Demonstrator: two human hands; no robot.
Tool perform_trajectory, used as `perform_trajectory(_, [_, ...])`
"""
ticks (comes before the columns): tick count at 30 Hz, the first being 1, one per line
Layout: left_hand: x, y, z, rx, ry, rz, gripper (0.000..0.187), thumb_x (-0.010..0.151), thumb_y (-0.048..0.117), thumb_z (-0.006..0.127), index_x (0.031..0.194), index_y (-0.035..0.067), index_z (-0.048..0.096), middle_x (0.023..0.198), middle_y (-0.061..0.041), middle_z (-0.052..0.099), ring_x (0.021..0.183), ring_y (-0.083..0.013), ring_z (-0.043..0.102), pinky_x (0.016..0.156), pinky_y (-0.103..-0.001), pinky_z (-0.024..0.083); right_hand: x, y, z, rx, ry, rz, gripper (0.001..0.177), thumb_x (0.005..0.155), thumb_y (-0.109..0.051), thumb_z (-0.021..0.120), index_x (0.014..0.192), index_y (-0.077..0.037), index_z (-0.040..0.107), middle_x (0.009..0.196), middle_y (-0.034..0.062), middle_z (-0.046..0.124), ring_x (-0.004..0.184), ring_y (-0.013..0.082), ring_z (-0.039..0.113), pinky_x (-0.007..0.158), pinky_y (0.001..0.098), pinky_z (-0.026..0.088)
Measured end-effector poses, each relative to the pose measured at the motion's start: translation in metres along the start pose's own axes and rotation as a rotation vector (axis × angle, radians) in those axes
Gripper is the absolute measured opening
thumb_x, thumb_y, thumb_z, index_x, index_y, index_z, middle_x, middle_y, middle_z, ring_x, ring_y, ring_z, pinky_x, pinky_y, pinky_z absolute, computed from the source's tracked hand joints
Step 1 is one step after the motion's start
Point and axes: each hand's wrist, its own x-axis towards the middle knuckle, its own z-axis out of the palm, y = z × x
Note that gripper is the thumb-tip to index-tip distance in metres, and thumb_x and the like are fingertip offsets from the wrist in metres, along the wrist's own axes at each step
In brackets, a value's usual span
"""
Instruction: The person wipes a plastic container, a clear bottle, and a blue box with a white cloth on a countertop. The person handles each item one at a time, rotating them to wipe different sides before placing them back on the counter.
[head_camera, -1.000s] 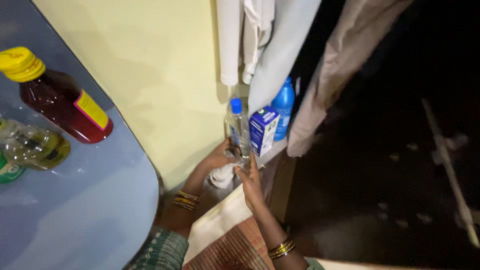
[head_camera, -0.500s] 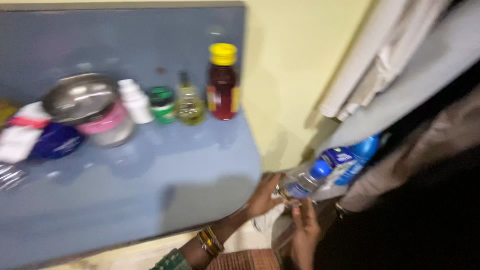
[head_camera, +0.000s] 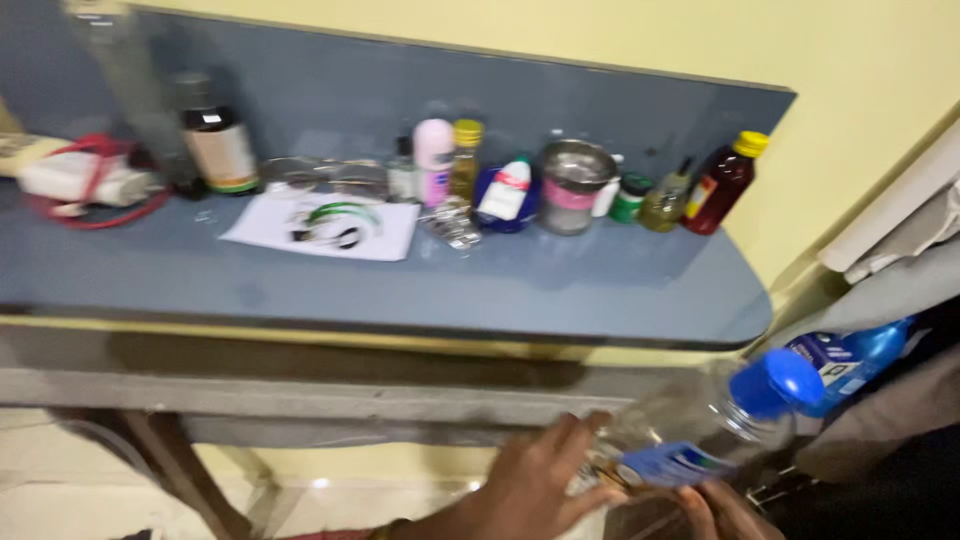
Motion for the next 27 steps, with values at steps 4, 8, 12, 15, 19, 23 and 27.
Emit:
perform_trajectory(4, [-0.060,0.002,-0.109,0.116,0.162,-0.036,0.075,0.092,0.044,0.076,0.143,-0.004,0.049,0.111,-0.026,0.067,0.083,-0.0352,0.073,0.064,-0.042,0.061,-0.009,-0.168,0.088,-0.378,-0.011,-0.101,0.021,0.076,-0.009,0.084,0.085,0.008,0.077,0.071,0.0164,0.073,0.061,0.0212,0.071,0.059,0.0328,0.053])
perform_trajectory(8, [-0.091,0.009,-0.204,0.293,0.273,-0.044,0.074,0.084,0.042,0.081,0.137,-0.002,0.053,0.106,-0.026,0.069,0.078,-0.0372,0.073,0.064,-0.044,0.059,-0.003,-0.262,0.161,0.051,-0.054,-0.297,0.020,0.089,-0.008,0.076,0.102,0.007,0.075,0.083,0.0146,0.078,0.071,0.0174,0.075,0.059,0.0266,0.057])
perform_trajectory(12, [-0.100,0.011,-0.274,0.419,0.417,-0.014,0.074,0.080,0.037,0.085,0.136,-0.002,0.055,0.106,-0.024,0.072,0.084,-0.0384,0.074,0.072,-0.044,0.059,0.014,-0.314,0.220,0.361,-0.166,-0.406,0.028,0.096,-0.007,0.071,0.119,0.010,0.068,0.103,0.0227,0.076,0.095,0.0256,0.079,0.080,0.0322,0.063])
perform_trajectory(15, [-0.097,0.002,-0.313,0.432,0.454,-0.098,0.072,0.078,0.035,0.087,0.134,0.001,0.058,0.105,-0.023,0.073,0.084,-0.0375,0.073,0.073,-0.044,0.057,0.034,-0.343,0.254,0.311,-0.236,-0.426,0.035,0.096,-0.007,0.073,0.127,0.009,0.067,0.111,0.0219,0.076,0.101,0.0235,0.076,0.088,0.0324,0.061])
perform_trajectory(19, [-0.095,-0.021,-0.343,0.393,0.498,-0.210,0.072,0.074,0.029,0.090,0.134,0.001,0.061,0.100,-0.023,0.074,0.086,-0.0386,0.073,0.074,-0.045,0.056,0.062,-0.366,0.297,0.406,-0.404,-0.394,0.038,0.098,-0.008,0.072,0.133,0.005,0.065,0.117,0.0170,0.076,0.107,0.0182,0.074,0.093,0.0298,0.062])
perform_trajectory(23, [-0.088,-0.054,-0.349,0.351,0.531,-0.187,0.069,0.073,0.025,0.090,0.129,-0.003,0.061,0.104,-0.023,0.074,0.096,-0.0372,0.073,0.080,-0.044,0.056,0.075,-0.366,0.327,0.316,-0.441,-0.331,0.039,0.094,-0.008,0.072,0.132,0.002,0.067,0.116,0.0139,0.078,0.104,0.0167,0.075,0.088,0.0292,0.062])
perform_trajectory(27, [-0.080,-0.077,-0.349,0.321,0.502,-0.345,0.067,0.076,0.026,0.087,0.132,-0.002,0.060,0.107,-0.024,0.073,0.100,-0.0380,0.072,0.085,-0.045,0.055,0.084,-0.353,0.343,0.317,-0.494,-0.303,0.045,0.094,-0.008,0.071,0.138,-0.002,0.063,0.122,0.0151,0.075,0.109,0.0188,0.074,0.089,0.0292,0.062])
